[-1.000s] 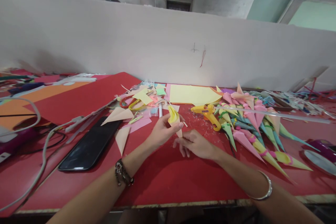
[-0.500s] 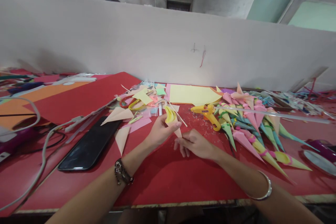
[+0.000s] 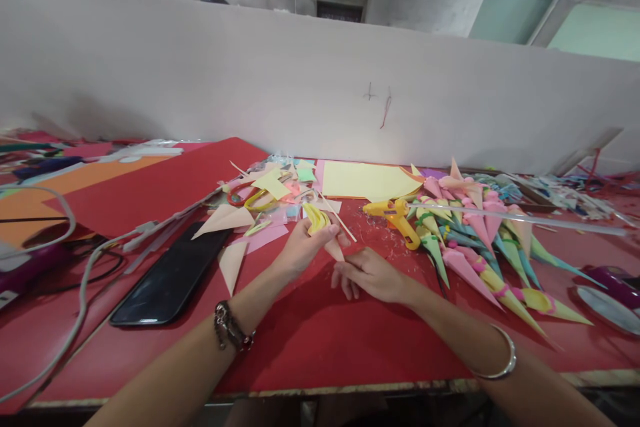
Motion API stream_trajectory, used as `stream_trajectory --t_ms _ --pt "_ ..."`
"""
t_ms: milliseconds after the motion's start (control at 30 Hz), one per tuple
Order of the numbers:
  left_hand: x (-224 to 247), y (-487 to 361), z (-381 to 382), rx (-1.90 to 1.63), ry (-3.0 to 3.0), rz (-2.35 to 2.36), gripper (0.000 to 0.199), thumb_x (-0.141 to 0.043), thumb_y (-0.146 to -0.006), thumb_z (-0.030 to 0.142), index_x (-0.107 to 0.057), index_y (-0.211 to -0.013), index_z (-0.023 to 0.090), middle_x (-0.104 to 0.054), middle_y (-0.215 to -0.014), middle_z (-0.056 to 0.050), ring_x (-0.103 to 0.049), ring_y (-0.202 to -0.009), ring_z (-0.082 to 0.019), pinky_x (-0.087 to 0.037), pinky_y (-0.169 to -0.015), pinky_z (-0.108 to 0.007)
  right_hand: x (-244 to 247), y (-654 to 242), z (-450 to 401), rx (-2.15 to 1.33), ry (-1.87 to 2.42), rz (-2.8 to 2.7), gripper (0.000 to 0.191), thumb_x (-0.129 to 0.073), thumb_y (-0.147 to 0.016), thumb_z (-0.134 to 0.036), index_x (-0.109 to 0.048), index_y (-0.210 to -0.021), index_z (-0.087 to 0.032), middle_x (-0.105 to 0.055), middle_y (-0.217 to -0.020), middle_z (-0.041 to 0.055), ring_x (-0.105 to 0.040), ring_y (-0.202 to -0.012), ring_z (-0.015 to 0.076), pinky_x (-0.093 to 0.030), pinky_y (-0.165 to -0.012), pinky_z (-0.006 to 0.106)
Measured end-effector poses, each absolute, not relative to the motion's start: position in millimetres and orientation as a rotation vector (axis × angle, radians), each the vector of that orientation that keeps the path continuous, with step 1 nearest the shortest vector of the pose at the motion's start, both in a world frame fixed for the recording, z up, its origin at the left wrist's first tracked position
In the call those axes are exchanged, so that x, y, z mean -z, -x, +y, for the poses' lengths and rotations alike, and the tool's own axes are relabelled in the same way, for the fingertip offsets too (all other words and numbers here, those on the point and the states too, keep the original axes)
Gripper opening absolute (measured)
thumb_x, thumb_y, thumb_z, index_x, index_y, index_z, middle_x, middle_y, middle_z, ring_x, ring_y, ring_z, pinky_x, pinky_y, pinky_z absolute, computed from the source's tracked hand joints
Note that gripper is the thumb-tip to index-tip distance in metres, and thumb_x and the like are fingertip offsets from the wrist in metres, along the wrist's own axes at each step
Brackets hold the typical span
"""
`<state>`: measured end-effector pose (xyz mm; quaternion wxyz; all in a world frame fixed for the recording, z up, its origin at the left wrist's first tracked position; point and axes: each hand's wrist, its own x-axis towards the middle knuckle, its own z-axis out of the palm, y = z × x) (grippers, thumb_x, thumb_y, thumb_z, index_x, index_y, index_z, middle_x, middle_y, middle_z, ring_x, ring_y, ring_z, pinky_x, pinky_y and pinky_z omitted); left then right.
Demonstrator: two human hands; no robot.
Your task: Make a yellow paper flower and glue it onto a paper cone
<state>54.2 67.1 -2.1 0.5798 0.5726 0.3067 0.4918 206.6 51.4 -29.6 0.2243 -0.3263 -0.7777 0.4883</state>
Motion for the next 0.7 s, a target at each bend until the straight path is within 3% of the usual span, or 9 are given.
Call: stream_trajectory --t_ms 233,333,467,600,700 --pt "6 -56 66 -1.052 -1.148 0.517 0.031 -0.062 -0.064 0.035 -0.052 -0.087 0.016 -0.056 -0.053 0.004 -0.053 -0.049 -0.011 -0.041 -0.050 -0.022 27 -204 49 -1.300 0.867 -2.187 0.052 -0.027 -0.083 -0.054 -0.055 -0.068 -0.013 -0.050 -0.049 -0.0002 -0.048 -0.042 0.0076 -0.040 -0.044 0.018" --pt "6 -58 64 -1.078 -1.057 0.491 0.017 -0.062 -0.065 0.028 -0.053 -0.070 0.015 -0.052 -0.051 0.005 -0.049 -0.049 -0.008 -0.040 -0.053 -0.021 28 -205 50 -1.228 0.903 -2.215 0.052 -0.025 -0.085 -0.052 -0.055 -0.069 -0.013 -0.050 -0.049 -0.0005 -0.048 -0.043 0.0075 -0.038 -0.044 0.018" --pt "0 -63 60 -1.106 -0.990 0.476 0.022 -0.062 -0.064 0.023 -0.045 -0.053 0.014 -0.042 -0.046 0.007 -0.041 -0.046 -0.004 -0.039 -0.054 -0.020 30 -206 52 -1.169 0.905 -2.272 0.051 -0.024 -0.086 -0.049 -0.056 -0.068 -0.013 -0.052 -0.050 -0.0005 -0.048 -0.043 0.0067 -0.038 -0.046 0.017" --pt "-3 -64 57 -1.143 -0.979 0.457 0.020 -0.062 -0.064 0.021 -0.046 -0.054 0.014 -0.037 -0.043 0.009 -0.033 -0.041 -0.003 -0.037 -0.053 -0.019 31 -207 53 -1.132 0.887 -2.288 0.050 -0.023 -0.087 -0.047 -0.055 -0.068 -0.014 -0.051 -0.050 -0.0013 -0.048 -0.042 0.0062 -0.039 -0.046 0.017" --pt "-1 -62 58 -1.117 -1.024 0.440 0.015 -0.062 -0.066 0.025 -0.052 -0.063 0.015 -0.039 -0.046 0.008 -0.038 -0.045 -0.004 -0.038 -0.053 -0.019 31 -206 53 -1.150 0.887 -2.281 0.048 -0.023 -0.088 -0.044 -0.055 -0.069 -0.014 -0.050 -0.050 -0.0016 -0.047 -0.042 0.0059 -0.038 -0.046 0.016"
